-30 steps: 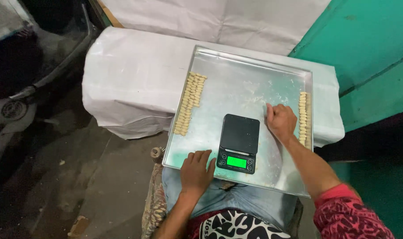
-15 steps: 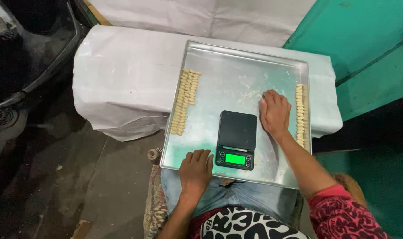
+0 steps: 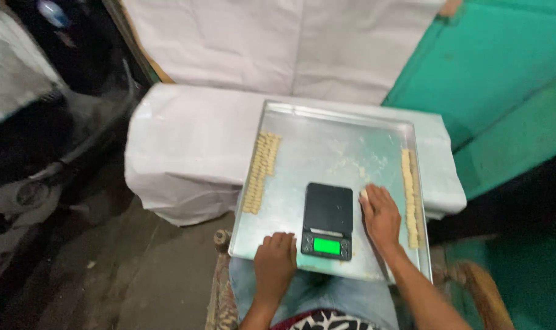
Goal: Weighing small pieces of dough on a digital scale and rolling them into uniform log shapes.
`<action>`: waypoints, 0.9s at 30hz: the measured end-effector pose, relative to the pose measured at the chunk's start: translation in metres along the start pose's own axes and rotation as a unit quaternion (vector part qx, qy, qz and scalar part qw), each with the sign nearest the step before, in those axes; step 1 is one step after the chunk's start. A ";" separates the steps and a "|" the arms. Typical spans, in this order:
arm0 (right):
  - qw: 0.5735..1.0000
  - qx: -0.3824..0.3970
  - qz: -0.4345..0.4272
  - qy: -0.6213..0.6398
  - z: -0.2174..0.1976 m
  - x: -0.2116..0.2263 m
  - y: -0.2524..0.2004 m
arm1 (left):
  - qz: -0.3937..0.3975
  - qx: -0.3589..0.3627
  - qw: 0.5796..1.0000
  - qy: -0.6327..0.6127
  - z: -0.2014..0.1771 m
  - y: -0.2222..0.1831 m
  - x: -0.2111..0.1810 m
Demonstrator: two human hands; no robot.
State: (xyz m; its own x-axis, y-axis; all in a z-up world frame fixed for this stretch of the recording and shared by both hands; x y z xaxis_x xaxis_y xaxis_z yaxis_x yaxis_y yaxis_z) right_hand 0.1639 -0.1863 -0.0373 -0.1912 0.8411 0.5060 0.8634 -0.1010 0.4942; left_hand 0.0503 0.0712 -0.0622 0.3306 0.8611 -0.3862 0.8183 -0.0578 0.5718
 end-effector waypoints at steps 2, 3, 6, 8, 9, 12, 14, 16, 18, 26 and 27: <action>0.999 -0.037 -0.015 -0.017 -0.013 0.015 -0.007 | 0.025 -0.033 0.999 0.025 -0.007 0.001 -0.007; 0.999 -0.041 -0.023 -0.012 -0.009 0.011 -0.007 | 0.025 -0.042 0.998 0.029 -0.008 -0.001 -0.006; 0.996 -0.037 -0.004 -0.075 0.005 -0.007 -0.005 | 0.037 -0.030 0.997 0.056 0.000 -0.006 -0.004; 0.995 0.021 0.039 -0.090 0.020 -0.021 0.005 | 0.022 0.025 0.999 0.035 0.021 -0.010 0.006; 0.995 0.016 0.038 -0.088 0.019 -0.018 0.012 | 0.025 0.022 0.999 0.037 0.022 -0.011 0.006; 0.987 -0.001 -0.027 -0.159 0.027 -0.006 0.027 | 0.016 0.004 1.000 -0.006 0.023 -0.016 0.009; 0.969 -0.038 -0.038 -0.242 0.037 -0.013 0.034 | 0.024 -0.001 1.000 -0.018 0.026 -0.020 0.010; 0.968 0.021 0.009 -0.250 0.060 -0.040 0.050 | 0.012 0.019 1.000 -0.021 0.024 -0.016 0.010; 0.961 0.079 0.055 -0.258 0.083 -0.068 0.064 | -0.001 0.037 0.999 -0.025 0.024 -0.015 0.010; 0.934 0.227 0.126 -0.245 0.136 -0.114 0.133 | 0.021 0.050 0.998 -0.010 0.036 -0.021 0.010; 0.936 0.224 0.124 -0.242 0.135 -0.108 0.138 | 0.023 0.046 0.999 -0.006 0.048 -0.026 0.015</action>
State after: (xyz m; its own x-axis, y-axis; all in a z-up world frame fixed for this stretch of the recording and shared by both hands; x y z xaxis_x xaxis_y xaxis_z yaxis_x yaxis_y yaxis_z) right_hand 0.3671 -0.2196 -0.1192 0.1811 0.9745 0.1325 0.9831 -0.1831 0.0029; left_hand 0.0568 0.0610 -0.1172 0.3744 0.8500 -0.3706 0.8418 -0.1440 0.5202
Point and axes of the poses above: each hand's wrist, its own y-axis towards the middle knuckle, its own z-axis out of the palm, x = y × z, the point moved 10 cm from there along y, towards the middle knuckle, and after that the axes turned 12 degrees about z, right-handed, at the moved point
